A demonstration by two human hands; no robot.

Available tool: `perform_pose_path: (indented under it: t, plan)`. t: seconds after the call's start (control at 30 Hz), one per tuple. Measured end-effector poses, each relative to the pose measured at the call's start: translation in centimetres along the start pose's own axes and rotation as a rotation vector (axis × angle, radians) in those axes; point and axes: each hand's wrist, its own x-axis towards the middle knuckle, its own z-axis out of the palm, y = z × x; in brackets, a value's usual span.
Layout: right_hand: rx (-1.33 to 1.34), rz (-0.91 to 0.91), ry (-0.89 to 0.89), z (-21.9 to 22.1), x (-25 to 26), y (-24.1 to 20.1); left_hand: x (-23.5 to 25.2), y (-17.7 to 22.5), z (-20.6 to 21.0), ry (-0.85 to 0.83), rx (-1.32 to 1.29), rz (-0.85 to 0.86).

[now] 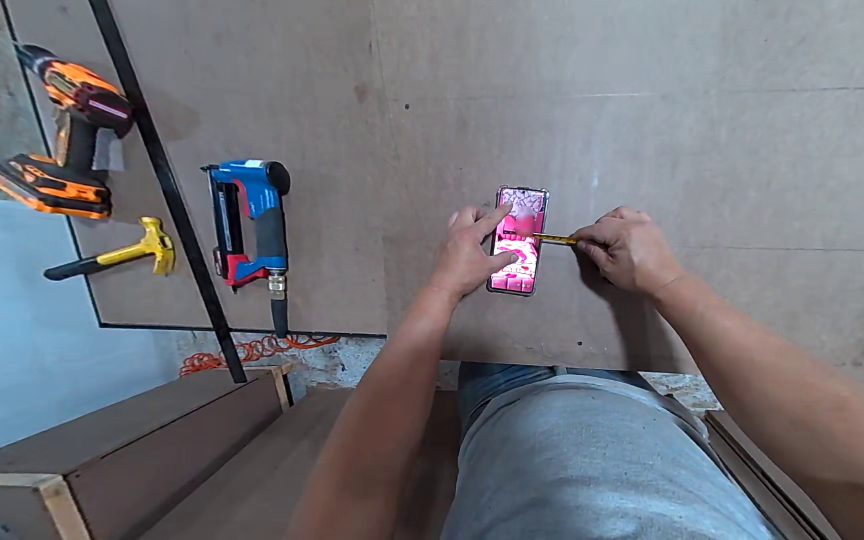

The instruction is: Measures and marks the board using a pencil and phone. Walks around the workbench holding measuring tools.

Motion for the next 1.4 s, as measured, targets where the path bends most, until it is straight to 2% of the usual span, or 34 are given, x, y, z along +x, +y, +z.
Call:
perform_pose_path:
  t: [1.4]
  plan:
    - [-0.021,-0.032,0.017,0.29,0.15,-0.17,0.22,-0.05,-0.03,0.003,0.014,0.014]
